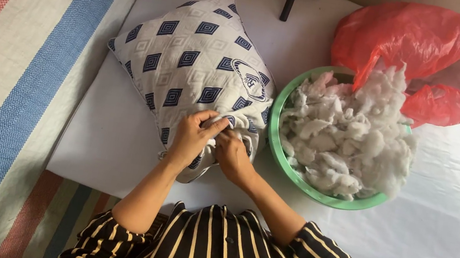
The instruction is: Stuffing a pillowcase with loose cotton fiber.
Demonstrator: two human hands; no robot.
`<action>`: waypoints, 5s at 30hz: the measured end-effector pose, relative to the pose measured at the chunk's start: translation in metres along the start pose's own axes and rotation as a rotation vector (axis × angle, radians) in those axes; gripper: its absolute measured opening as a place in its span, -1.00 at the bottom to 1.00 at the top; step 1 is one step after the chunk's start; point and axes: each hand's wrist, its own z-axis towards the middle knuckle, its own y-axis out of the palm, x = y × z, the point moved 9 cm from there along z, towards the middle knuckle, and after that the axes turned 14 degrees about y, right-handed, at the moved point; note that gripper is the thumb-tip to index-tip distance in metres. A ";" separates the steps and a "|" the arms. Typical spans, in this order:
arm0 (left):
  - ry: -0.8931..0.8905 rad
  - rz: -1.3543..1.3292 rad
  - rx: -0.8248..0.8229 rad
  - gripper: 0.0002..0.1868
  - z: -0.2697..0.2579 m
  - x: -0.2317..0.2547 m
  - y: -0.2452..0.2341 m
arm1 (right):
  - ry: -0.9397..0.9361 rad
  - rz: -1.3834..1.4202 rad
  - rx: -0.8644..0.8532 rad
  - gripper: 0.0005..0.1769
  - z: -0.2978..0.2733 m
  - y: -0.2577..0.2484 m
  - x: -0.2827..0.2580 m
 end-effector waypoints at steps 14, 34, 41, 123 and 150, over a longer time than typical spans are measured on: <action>0.038 0.026 -0.161 -0.60 0.000 0.007 0.027 | 0.013 0.093 -0.088 -0.78 0.079 0.050 0.102; 0.183 0.269 -0.088 -0.58 0.016 -0.001 0.010 | 0.197 0.206 -0.253 -0.73 0.145 0.038 0.079; 0.031 0.318 -0.076 -0.59 0.022 -0.015 0.015 | 0.299 0.236 -0.303 -0.71 0.126 0.044 0.093; -0.001 0.024 0.073 -0.67 0.024 -0.046 0.003 | 0.196 1.202 0.156 -0.64 -0.024 -0.204 0.017; 0.031 0.173 -0.009 -0.68 0.021 -0.018 0.015 | -0.173 -0.080 -0.053 -0.68 0.076 0.023 0.042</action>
